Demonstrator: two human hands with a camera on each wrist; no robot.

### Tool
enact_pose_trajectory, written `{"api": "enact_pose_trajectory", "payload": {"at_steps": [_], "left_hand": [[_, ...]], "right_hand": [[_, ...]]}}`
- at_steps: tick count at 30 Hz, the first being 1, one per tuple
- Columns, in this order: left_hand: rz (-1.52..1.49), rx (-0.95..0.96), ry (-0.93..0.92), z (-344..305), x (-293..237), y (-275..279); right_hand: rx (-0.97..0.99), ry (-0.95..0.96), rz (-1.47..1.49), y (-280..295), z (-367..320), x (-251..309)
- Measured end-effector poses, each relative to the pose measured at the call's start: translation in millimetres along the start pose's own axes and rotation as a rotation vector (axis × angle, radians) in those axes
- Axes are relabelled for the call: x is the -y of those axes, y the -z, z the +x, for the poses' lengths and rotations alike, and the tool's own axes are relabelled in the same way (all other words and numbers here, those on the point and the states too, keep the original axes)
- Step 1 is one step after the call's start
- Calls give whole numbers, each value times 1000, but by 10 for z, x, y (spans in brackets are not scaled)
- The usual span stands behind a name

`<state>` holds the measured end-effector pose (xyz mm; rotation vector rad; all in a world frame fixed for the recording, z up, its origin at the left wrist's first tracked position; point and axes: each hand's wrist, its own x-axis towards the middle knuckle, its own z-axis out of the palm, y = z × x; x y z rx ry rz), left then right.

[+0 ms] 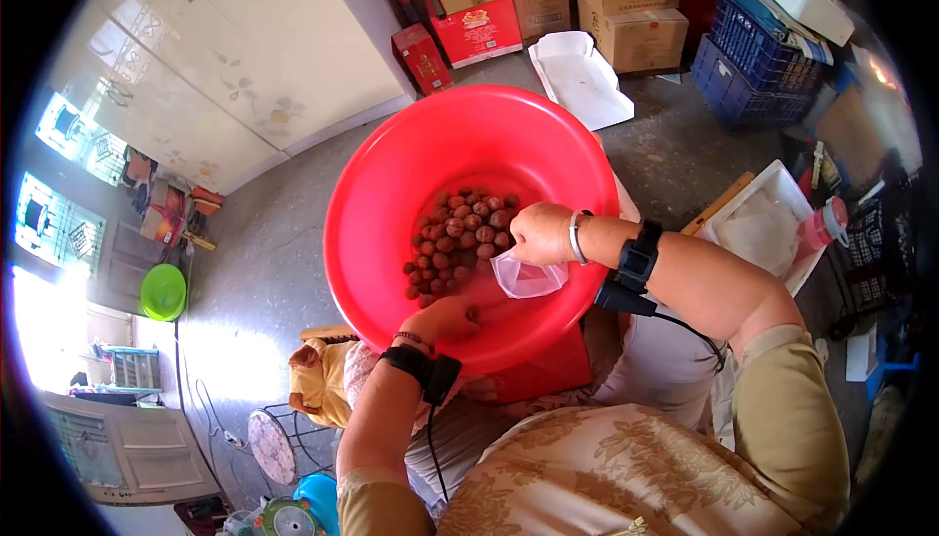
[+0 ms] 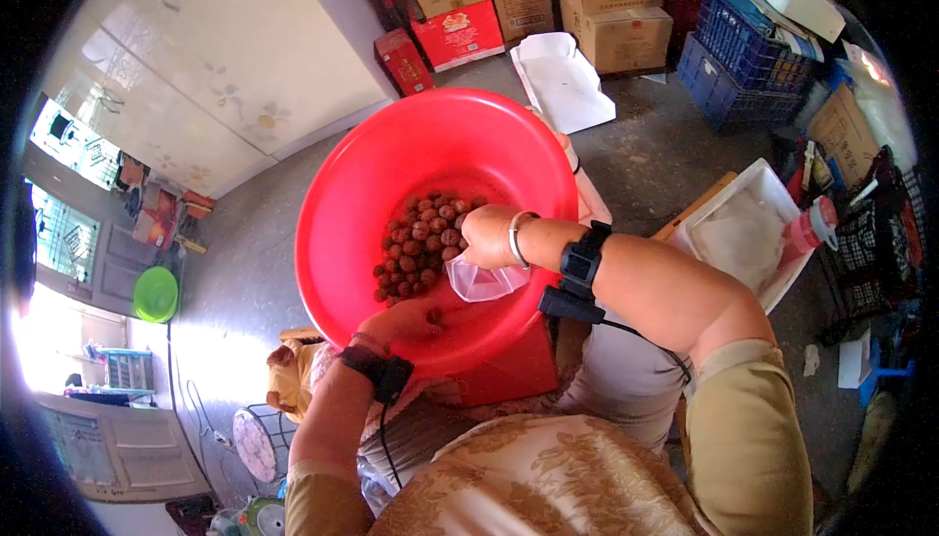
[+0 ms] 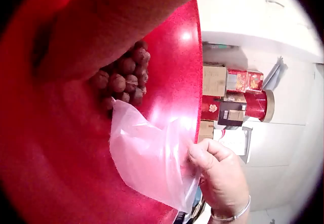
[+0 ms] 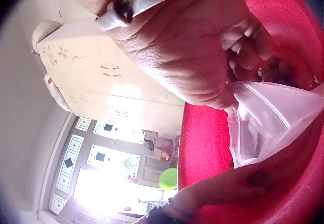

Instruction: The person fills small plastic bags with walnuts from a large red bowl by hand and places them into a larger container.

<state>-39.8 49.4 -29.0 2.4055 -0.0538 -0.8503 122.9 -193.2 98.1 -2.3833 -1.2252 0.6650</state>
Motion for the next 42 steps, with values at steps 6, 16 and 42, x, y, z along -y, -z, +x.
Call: {"api": "enact_pose_trajectory", "payload": {"at_steps": [6,16,42], "left_hand": [[-54,-282,-6,-92,-142,78],[-965,-589,-86,-619,-1330,479],[-1037,-530,-131,-483,-1499,258]], "right_hand": [[39,-26,-28,48,-5,3],[55,-11,-30,13,-47,31],[83,-18,-74,-142,-11,-7]]}}
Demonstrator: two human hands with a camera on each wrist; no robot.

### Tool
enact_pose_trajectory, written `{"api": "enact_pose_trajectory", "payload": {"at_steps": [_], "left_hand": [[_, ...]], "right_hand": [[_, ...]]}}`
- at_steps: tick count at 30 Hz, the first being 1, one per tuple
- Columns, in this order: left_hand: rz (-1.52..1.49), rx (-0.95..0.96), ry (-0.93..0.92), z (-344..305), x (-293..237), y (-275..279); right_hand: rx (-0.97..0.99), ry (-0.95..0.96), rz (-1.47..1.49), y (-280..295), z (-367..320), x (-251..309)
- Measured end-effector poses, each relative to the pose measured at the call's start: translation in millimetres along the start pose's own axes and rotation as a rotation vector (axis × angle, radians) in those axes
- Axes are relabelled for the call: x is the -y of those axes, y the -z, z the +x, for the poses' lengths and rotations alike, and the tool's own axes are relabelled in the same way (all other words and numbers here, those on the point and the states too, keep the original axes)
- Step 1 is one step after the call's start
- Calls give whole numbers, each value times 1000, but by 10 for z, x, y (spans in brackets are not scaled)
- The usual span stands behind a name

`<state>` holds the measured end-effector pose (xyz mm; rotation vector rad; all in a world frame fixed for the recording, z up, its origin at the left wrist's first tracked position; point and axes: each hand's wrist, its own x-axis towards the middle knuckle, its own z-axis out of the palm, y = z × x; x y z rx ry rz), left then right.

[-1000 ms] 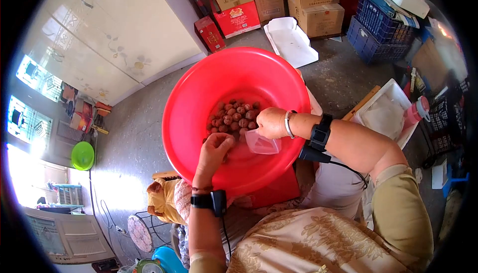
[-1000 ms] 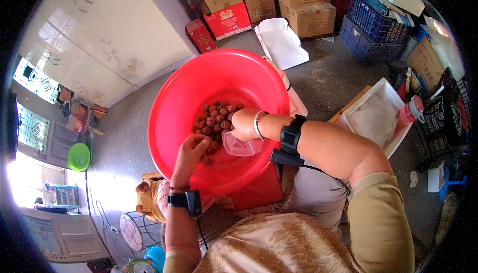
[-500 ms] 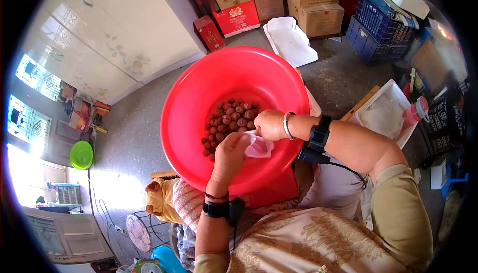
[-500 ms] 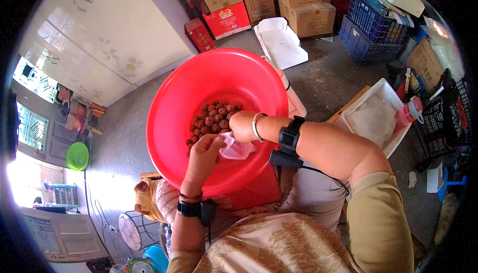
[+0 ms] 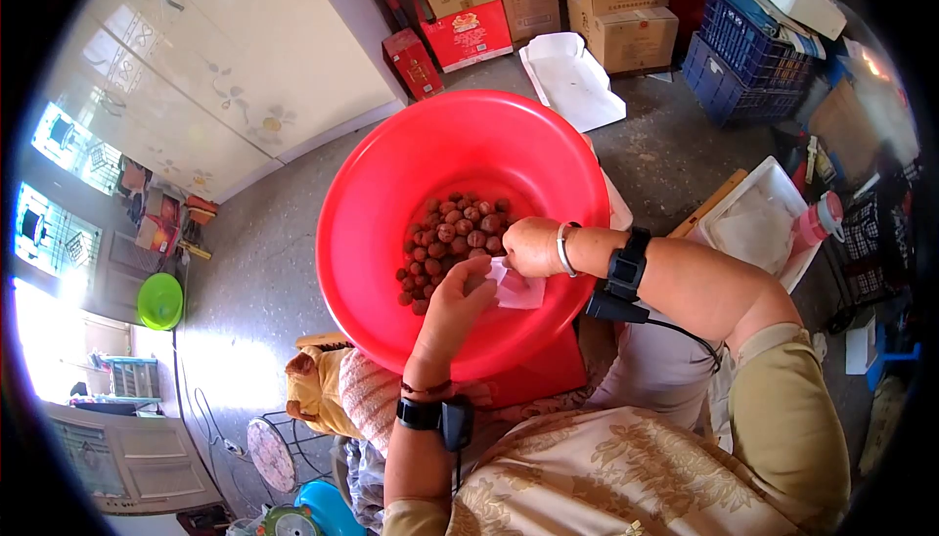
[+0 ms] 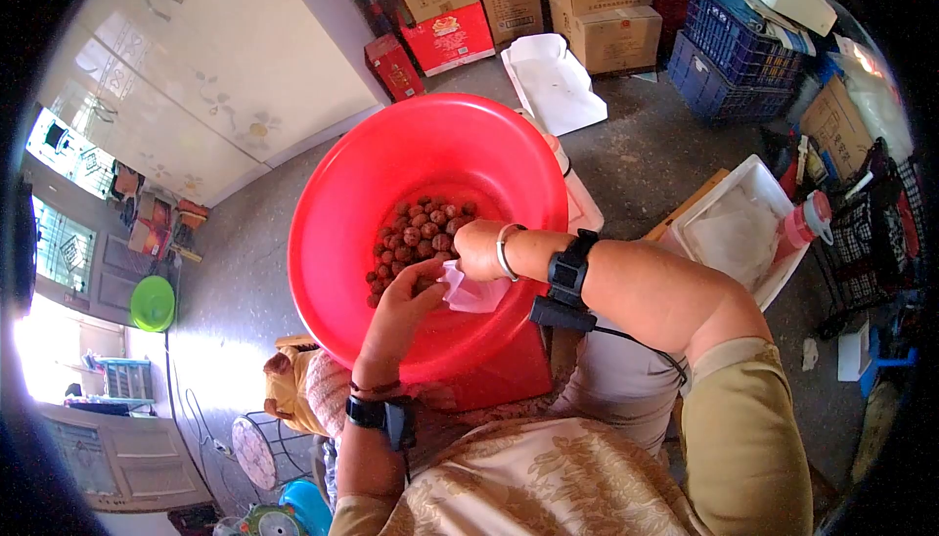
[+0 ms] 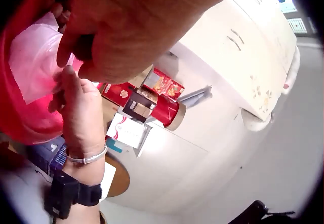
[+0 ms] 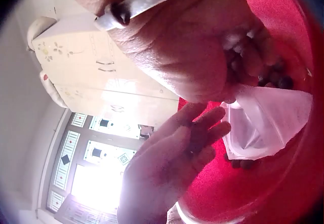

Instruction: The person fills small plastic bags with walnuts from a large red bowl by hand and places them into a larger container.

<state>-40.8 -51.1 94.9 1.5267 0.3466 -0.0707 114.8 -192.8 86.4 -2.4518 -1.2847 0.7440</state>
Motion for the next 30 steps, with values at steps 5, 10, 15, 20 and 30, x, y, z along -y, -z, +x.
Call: {"api": "enact_pose_trajectory", "payload": {"at_steps": [5,10,15,20,30], "left_hand": [[31,53,-94,24,20,-4],[295,-81,-199,42,-154,416],[490,-202,-49,148,-128,950],[824,-19,71,511,683,1394],[1311,241,66,757,1200,1389]], "right_hand": [[-46,-6,-17,-23,11,-31],[51,-46,-24,153,-97,105],[-101,13,7,-12,-52,12],[39,-53,-63,81,-35,73],[50,-25,-54,61,-14,51]]}}
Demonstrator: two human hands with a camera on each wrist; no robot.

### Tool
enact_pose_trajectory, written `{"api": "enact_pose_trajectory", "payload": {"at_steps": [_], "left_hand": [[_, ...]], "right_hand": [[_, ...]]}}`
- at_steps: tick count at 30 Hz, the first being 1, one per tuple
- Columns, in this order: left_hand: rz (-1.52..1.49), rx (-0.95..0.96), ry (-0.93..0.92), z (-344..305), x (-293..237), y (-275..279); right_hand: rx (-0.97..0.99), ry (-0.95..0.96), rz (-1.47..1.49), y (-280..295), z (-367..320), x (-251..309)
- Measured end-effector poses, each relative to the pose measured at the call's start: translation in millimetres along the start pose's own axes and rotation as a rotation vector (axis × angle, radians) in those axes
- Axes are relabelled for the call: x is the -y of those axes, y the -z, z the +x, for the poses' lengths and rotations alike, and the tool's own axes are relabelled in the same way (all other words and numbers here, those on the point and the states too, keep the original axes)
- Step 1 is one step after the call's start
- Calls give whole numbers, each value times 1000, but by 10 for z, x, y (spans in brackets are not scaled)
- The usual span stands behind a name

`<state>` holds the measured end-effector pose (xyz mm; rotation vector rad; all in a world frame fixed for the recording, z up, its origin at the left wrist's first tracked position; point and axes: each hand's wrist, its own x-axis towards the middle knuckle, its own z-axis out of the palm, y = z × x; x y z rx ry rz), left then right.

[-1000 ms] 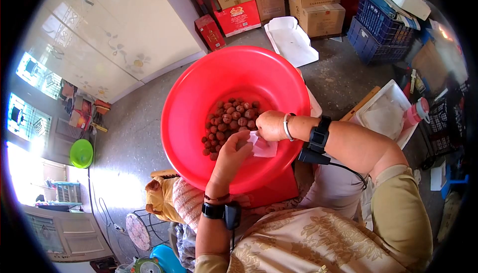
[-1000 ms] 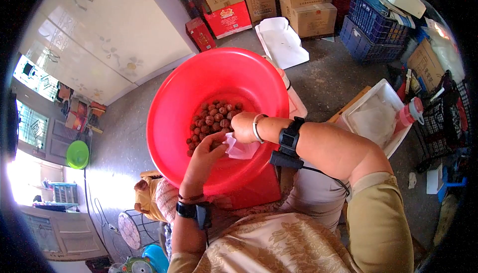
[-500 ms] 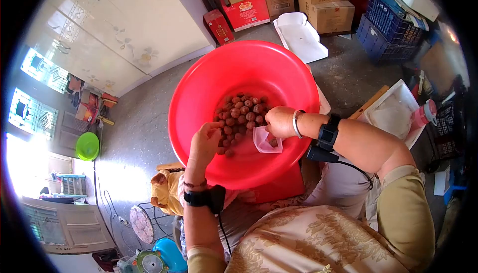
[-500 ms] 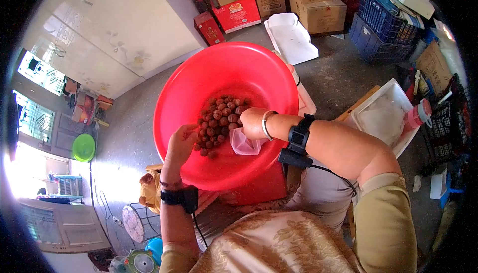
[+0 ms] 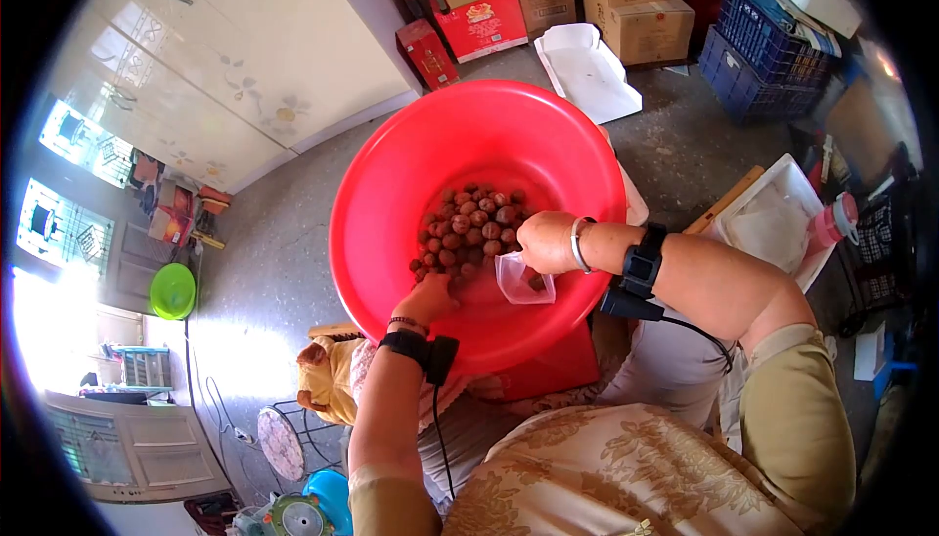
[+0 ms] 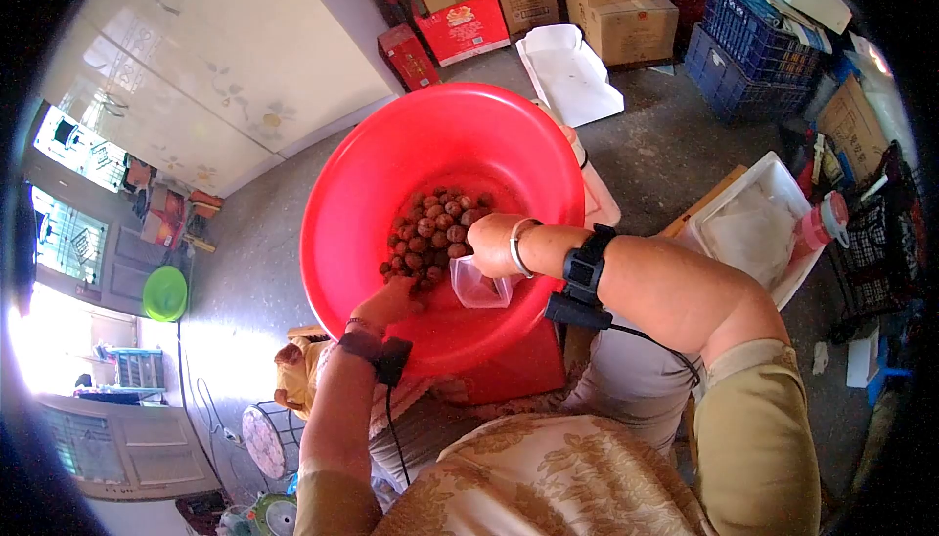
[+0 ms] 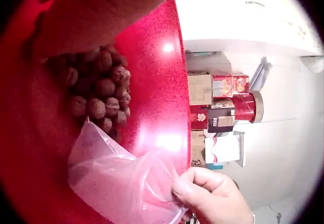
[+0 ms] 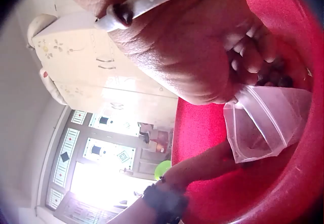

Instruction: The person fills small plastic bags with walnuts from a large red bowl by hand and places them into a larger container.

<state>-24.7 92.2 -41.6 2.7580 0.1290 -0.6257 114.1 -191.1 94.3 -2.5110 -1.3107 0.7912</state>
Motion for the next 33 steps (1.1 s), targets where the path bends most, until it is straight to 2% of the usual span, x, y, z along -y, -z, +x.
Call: {"api": "enact_pose_trajectory", "payload": {"at_steps": [4,6,8,10,12,15,18,19,21,22,24,25,27,28,30,33], "left_hand": [[22,86,105,27,-89,60],[14,242,58,-47,-291,231],[-72,234,3,-11,-202,111],[-158,224,-49,16,-143,8],[-243,330,-13,55,-128,-67],[-214,389,-33,-130,-510,153],[-112,467,-25,-161,-661,221],[-110,466,-26,-149,-651,221],[-132,290,24,-145,-648,250],[-130,289,23,-144,-642,287],[-808,186,165,-146,-646,399],[-809,185,164,-195,-716,502],[-1598,66,65,-306,-813,684],[-1598,64,64,-332,-810,703],[-1975,41,-19,-403,-836,743],[-2015,58,-52,-502,-920,791]], "right_hand": [[-5,-29,41,10,-29,17],[-8,-28,38,-16,-23,-15],[-76,56,-10,-94,20,-77],[-65,61,-29,-79,18,-71],[-54,66,-48,-92,32,-87],[-52,57,-23,-145,72,-124],[-72,78,-18,-125,38,-111],[-76,77,-26,-128,41,-113],[-80,76,-35,-95,30,-97],[-30,44,-20,-55,24,-77],[19,11,-6,-22,8,-61],[18,-4,4,-27,12,-66],[15,-17,12,-44,36,-80],[0,-30,34,-58,45,-98],[-15,-43,55,-71,53,-122],[-50,-43,118,-65,50,-124]]}}
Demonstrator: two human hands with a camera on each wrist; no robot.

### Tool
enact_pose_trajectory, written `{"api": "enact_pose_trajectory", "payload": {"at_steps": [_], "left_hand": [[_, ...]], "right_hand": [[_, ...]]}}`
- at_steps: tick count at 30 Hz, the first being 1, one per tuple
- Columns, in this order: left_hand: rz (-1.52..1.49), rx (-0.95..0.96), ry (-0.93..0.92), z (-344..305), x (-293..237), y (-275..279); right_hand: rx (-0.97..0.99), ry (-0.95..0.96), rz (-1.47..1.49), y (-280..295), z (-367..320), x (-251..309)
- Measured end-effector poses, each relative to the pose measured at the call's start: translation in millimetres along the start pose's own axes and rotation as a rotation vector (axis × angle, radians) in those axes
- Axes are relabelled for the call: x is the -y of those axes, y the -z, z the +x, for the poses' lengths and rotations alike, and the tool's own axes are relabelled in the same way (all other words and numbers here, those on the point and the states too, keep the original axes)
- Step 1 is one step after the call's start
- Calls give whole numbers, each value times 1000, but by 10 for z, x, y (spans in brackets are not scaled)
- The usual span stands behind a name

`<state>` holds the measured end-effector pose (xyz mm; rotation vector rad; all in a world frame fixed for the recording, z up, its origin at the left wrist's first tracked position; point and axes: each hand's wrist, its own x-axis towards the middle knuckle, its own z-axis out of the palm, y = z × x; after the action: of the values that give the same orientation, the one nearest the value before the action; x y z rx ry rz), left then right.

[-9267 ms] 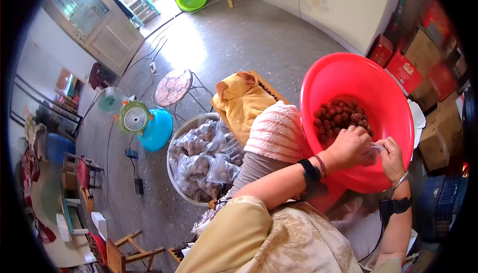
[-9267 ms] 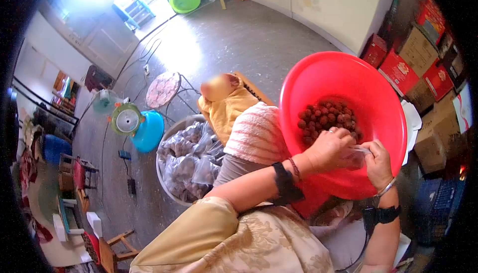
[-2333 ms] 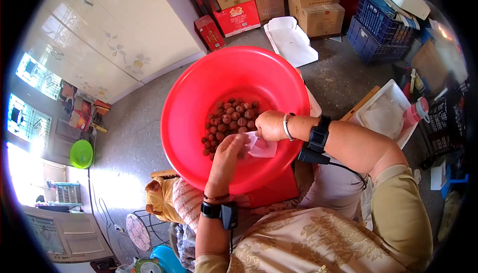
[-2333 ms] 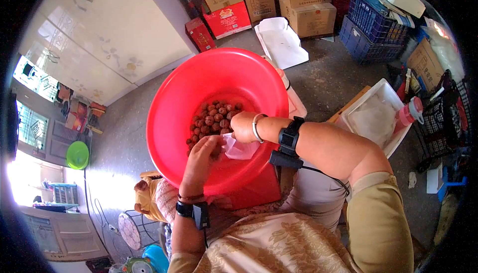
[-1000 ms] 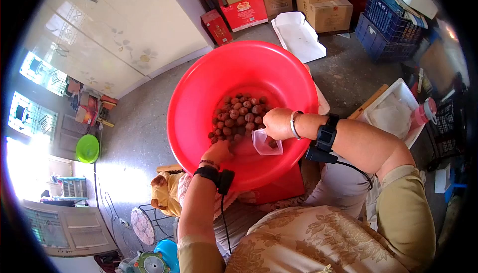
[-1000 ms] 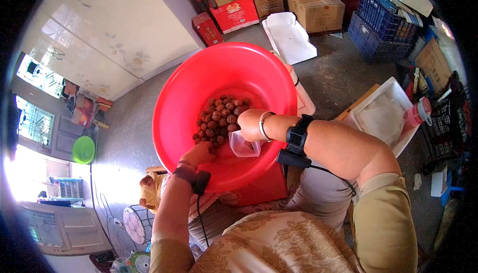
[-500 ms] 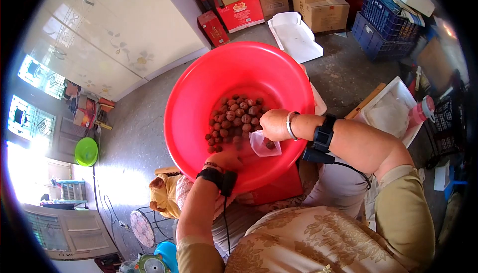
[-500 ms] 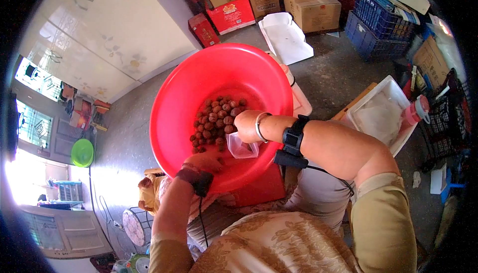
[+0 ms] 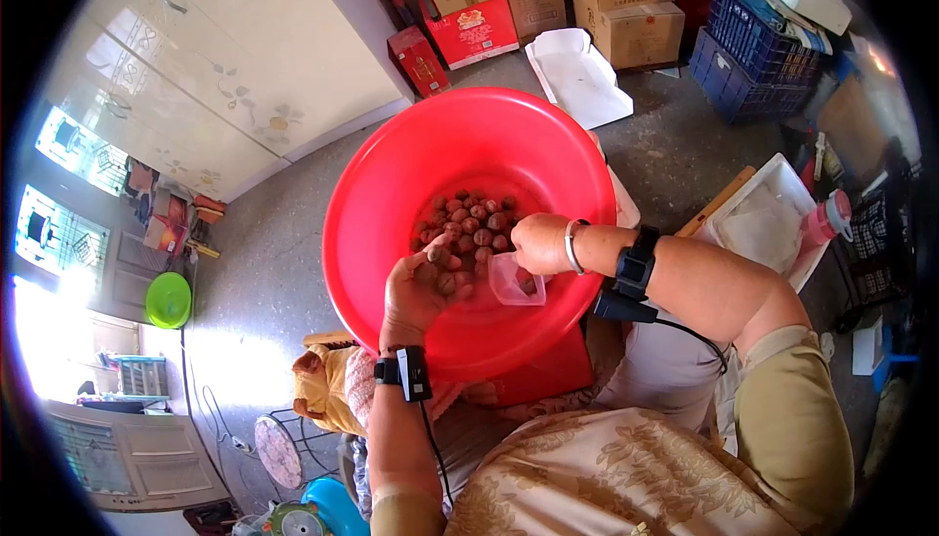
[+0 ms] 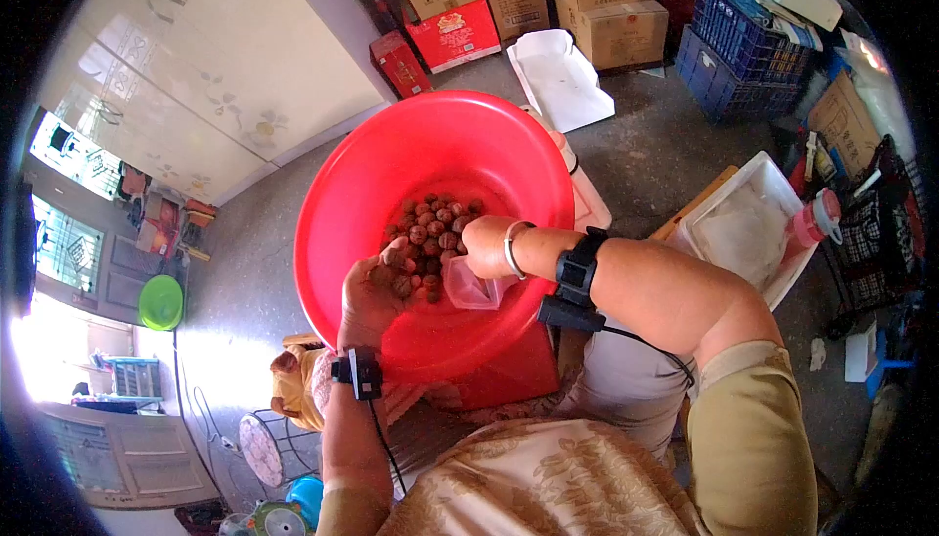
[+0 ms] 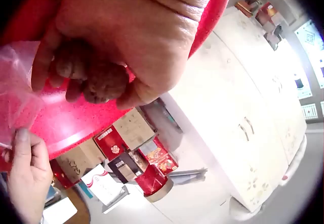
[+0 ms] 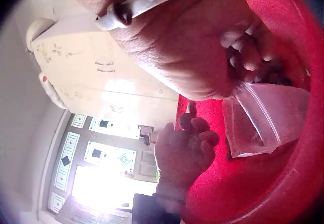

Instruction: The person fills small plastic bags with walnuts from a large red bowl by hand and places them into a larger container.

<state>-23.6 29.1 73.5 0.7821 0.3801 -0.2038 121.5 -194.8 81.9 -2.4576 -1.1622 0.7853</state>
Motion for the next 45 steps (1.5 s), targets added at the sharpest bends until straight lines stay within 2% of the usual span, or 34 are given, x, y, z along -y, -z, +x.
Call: {"api": "enact_pose_trajectory", "payload": {"at_steps": [5,8,10,14,15,17,18,21,25,26,28,31,38,43,45], "left_hand": [[-45,-38,-51,35,67,119],[76,-26,-113,83,143,151],[419,-119,-232,118,186,90],[577,-210,-335,128,341,-166],[576,-210,-335,126,350,-184],[830,-175,-279,109,365,-213],[859,-129,-300,116,386,-223],[717,-156,-395,129,466,-265],[518,-198,-185,97,276,3],[517,-199,-185,88,264,19],[261,-159,-159,57,224,3],[191,-165,-161,19,193,-57],[304,-173,-274,-25,218,-132],[666,-36,-260,47,279,-52],[655,-8,-263,124,377,-23]], "right_hand": [[-13,-29,59,25,-6,33],[-4,-27,63,20,26,32],[-19,-25,39,-20,56,6],[-19,-38,33,12,23,52],[-18,-38,32,-3,38,40],[-33,-28,37,-39,69,18],[-32,-28,36,-37,66,19],[-51,-41,48,-15,50,40],[-4,-66,40,-25,95,16],[0,-72,36,-52,120,-13],[-21,-53,31,-49,110,-19],[-48,-35,42,-50,112,-34],[-33,-46,36,-7,99,-2],[-27,-32,10,-17,93,13],[-25,-26,8,-13,80,23]]}}
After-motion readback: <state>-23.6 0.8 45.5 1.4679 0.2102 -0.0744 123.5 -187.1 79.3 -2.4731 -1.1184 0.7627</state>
